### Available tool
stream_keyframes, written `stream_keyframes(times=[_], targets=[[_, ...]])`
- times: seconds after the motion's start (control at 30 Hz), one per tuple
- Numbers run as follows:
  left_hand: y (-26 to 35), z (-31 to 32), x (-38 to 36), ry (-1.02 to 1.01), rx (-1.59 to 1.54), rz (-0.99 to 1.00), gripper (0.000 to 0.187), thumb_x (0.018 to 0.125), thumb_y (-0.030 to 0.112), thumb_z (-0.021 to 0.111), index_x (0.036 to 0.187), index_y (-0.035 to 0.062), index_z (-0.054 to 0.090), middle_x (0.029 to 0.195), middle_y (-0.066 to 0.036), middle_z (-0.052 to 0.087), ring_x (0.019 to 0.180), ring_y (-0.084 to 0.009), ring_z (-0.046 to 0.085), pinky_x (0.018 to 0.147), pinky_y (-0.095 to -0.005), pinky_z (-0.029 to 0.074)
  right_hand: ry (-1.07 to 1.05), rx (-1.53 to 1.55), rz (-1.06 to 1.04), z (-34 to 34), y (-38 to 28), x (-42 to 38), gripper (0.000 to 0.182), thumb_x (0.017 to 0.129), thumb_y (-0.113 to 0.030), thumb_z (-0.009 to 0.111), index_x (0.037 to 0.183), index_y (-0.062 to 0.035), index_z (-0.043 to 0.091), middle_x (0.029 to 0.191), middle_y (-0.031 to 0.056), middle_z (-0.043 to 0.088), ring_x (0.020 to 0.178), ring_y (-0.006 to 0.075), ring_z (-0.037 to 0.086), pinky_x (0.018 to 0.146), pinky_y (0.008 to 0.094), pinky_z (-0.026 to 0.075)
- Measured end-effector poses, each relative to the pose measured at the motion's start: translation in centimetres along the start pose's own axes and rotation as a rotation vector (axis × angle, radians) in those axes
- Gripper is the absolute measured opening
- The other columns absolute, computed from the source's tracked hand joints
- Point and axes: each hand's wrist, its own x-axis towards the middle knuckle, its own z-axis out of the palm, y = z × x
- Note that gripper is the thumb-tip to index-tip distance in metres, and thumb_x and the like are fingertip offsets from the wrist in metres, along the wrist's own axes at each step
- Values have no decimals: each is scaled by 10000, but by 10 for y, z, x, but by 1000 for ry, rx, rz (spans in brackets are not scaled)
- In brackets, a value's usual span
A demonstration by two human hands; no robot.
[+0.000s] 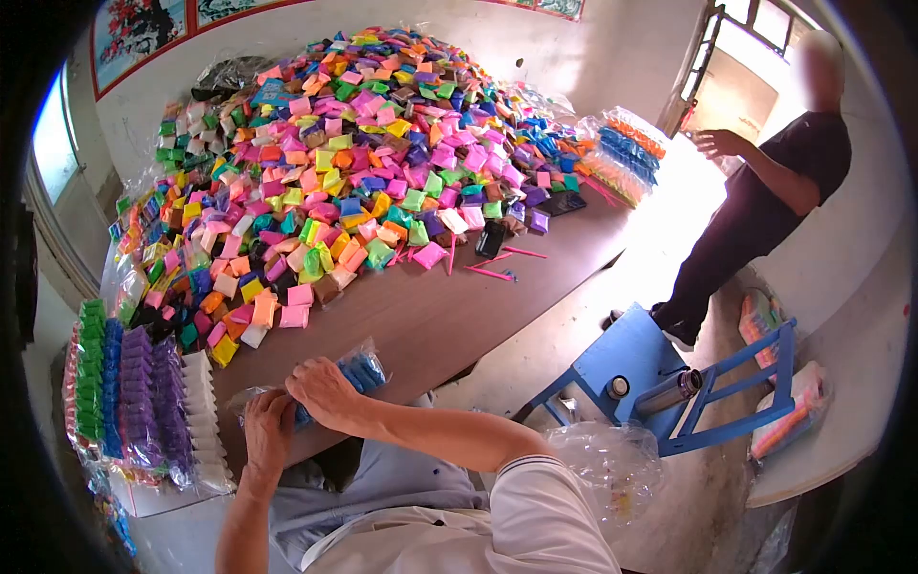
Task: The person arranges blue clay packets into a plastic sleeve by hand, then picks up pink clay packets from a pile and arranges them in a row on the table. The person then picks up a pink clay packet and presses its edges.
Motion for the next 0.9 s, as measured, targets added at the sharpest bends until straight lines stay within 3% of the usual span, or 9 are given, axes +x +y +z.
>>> stream_keyframes(times=[0.17, 0.47, 0.6, 0.67, 0.9], targets=[[-4, 11, -7, 35, 11, -27, 91, 879, 101, 644, 943, 37, 649, 981, -137, 673, 925, -337, 626, 840, -446, 467, -46, 162, 124, 4, 6, 11, 58, 798, -110, 626, 809, -58, 649, 851, 135, 672, 877, 330, 662, 763, 455, 505], [-1, 18, -11, 98, 49, -44, 59, 905, 84, 626, 937, 39, 644, 960, -134, 668, 913, -342, 617, 849, -443, 464, -144, 173, 158, -13, 1, 17, 72, 801, -106, 639, 792, -42, 671, 841, 157, 684, 853, 355, 671, 719, 475, 527], [3, 6, -8, 56, 19, -43, 75, 877, 71, 642, 944, 37, 646, 945, -133, 662, 919, -343, 618, 853, -454, 459, -35, 178, 136, -2, 3, 10, 77, 798, -105, 638, 826, -42, 672, 878, 162, 682, 877, 350, 669, 741, 475, 525], [3, -1, -8, 57, 11, -30, 89, 862, 62, 651, 948, 37, 646, 941, -131, 659, 922, -345, 618, 855, -457, 457, -141, 194, 165, -10, 2, 12, 84, 811, -99, 629, 855, -39, 666, 906, 169, 677, 902, 347, 669, 766, 478, 522], [-3, -19, -1, 152, 127, -1, 174, 786, 6, 714, 939, 18, 631, 1060, -145, 621, 990, -346, 596, 896, -461, 436, -203, 228, 210, -11, 5, 16, 125, 831, -130, 651, 899, -25, 661, 914, 170, 678, 928, 365, 667, 788, 491, 522]])
